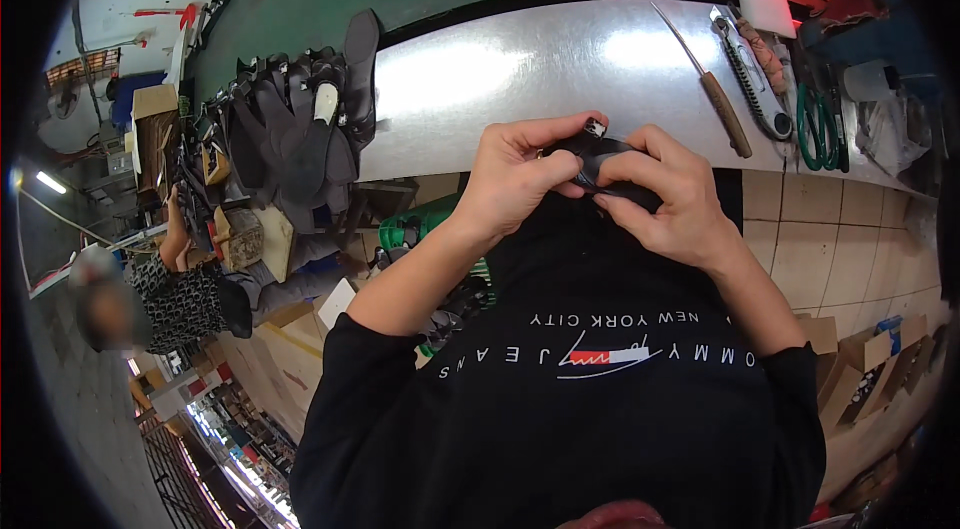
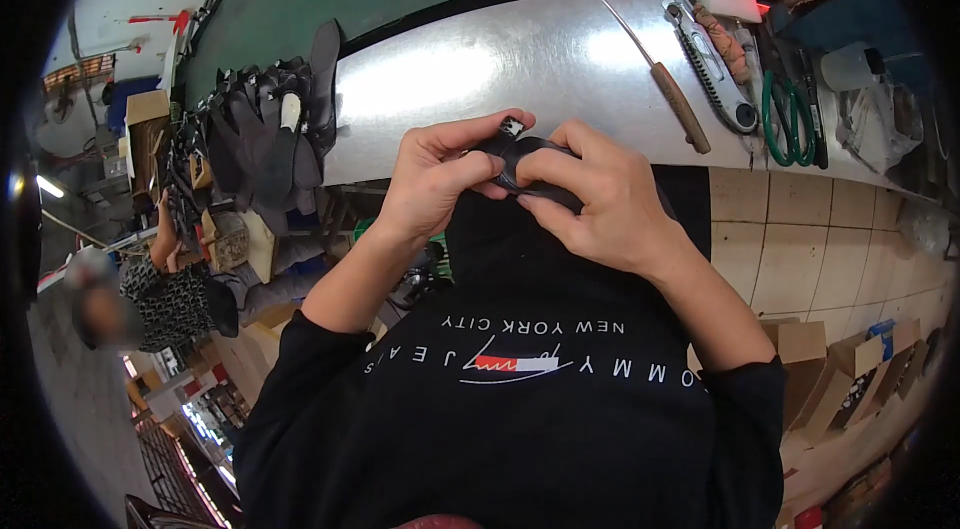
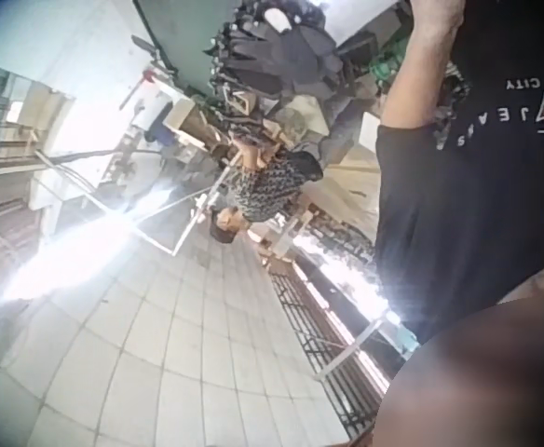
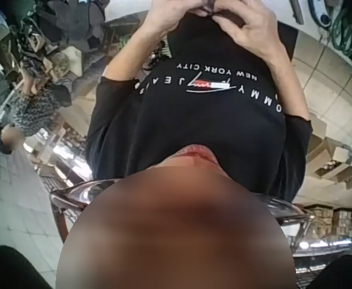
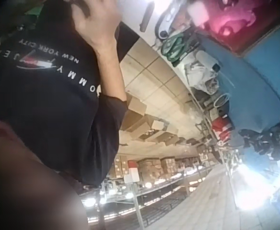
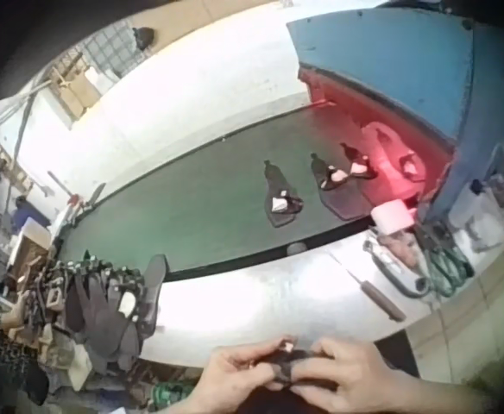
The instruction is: Assembling and cleaning sandal components on a production line.
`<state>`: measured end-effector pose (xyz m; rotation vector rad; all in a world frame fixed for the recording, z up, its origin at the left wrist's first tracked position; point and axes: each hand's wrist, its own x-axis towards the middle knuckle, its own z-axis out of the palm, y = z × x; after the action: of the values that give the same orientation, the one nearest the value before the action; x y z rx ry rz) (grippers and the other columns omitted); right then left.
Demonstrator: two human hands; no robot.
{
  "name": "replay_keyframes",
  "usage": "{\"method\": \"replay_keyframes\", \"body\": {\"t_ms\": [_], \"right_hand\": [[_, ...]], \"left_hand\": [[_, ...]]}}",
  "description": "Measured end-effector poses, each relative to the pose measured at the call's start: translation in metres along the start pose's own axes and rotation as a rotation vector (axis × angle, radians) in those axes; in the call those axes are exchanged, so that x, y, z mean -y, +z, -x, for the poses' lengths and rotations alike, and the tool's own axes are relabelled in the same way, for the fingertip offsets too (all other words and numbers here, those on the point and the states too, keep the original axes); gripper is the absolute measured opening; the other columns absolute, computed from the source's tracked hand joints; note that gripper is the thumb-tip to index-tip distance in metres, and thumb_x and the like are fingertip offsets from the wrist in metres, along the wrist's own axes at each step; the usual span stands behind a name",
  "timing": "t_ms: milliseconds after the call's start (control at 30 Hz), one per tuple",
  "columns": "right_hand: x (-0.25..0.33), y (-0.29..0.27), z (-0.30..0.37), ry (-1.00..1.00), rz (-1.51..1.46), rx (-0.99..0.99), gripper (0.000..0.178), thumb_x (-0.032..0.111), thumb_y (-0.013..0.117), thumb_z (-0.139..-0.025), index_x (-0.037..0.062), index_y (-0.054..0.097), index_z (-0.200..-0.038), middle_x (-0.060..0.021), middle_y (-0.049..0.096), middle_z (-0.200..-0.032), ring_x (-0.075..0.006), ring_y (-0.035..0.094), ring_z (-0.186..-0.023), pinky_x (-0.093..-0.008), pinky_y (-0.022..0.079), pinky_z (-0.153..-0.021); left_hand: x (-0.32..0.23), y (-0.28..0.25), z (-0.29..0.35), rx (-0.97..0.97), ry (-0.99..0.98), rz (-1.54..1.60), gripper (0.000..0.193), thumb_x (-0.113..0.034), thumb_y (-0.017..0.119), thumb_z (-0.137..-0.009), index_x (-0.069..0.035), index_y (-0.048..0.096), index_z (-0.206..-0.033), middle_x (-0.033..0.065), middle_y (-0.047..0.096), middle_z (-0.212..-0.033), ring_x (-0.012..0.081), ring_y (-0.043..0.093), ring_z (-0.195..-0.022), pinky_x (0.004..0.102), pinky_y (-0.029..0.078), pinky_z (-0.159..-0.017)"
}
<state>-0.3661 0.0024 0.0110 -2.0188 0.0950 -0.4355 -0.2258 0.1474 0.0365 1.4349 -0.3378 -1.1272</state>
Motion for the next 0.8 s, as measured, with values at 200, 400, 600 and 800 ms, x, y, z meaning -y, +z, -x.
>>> {"method": "replay_keyframes", "body": {"t_ms": [200,400,600,800], "right_hand": [[0.0,0.005,0.005,-0.228,0.152,-0.184,0.025,0.011,0.079,-0.066,0.013,0.069,-0.089,-0.0079,0.058,-0.085,-0.0237,0.06,-0.068,-0.0322,0.046,-0.055],[0.011,0.005,-0.002,-0.248,0.211,-0.222,0.028,0.006,0.076,-0.07,0.0068,0.066,-0.096,-0.0094,0.062,-0.082,-0.0267,0.061,-0.065,-0.0345,0.048,-0.057],[0.01,0.004,0.008,-0.002,0.099,-0.192,0.018,0.007,0.075,-0.076,0.0039,0.059,-0.085,-0.0104,0.061,-0.07,-0.0283,0.06,-0.06,-0.0356,0.046,-0.054],[0.007,0.006,0.008,0.05,0.106,-0.187,0.02,0.007,0.075,-0.076,0.0043,0.057,-0.082,-0.0099,0.06,-0.068,-0.0272,0.06,-0.059,-0.0355,0.045,-0.052]], "left_hand": [[-0.012,-0.006,0.001,0.087,-0.114,0.095,0.045,0.004,0.051,-0.084,0.003,0.056,-0.129,0.0164,0.061,-0.124,0.015,0.069,-0.087,0.0203,0.059,-0.061],[-0.002,-0.001,0.005,0.011,0.019,0.092,0.049,-0.007,0.047,-0.091,-0.001,0.044,-0.14,0.0163,0.06,-0.125,0.0134,0.066,-0.089,0.0212,0.058,-0.057],[-0.003,-0.012,0.006,0.156,-0.162,0.012,0.03,-0.011,0.049,-0.093,-0.003,0.061,-0.12,0.0052,0.063,-0.101,0.0092,0.061,-0.086,0.0256,0.055,-0.067],[0.003,-0.008,0.004,0.161,-0.027,-0.27,0.026,-0.012,0.054,-0.093,0.001,0.061,-0.114,0.0064,0.065,-0.098,0.0097,0.062,-0.083,0.0239,0.053,-0.07]]}}
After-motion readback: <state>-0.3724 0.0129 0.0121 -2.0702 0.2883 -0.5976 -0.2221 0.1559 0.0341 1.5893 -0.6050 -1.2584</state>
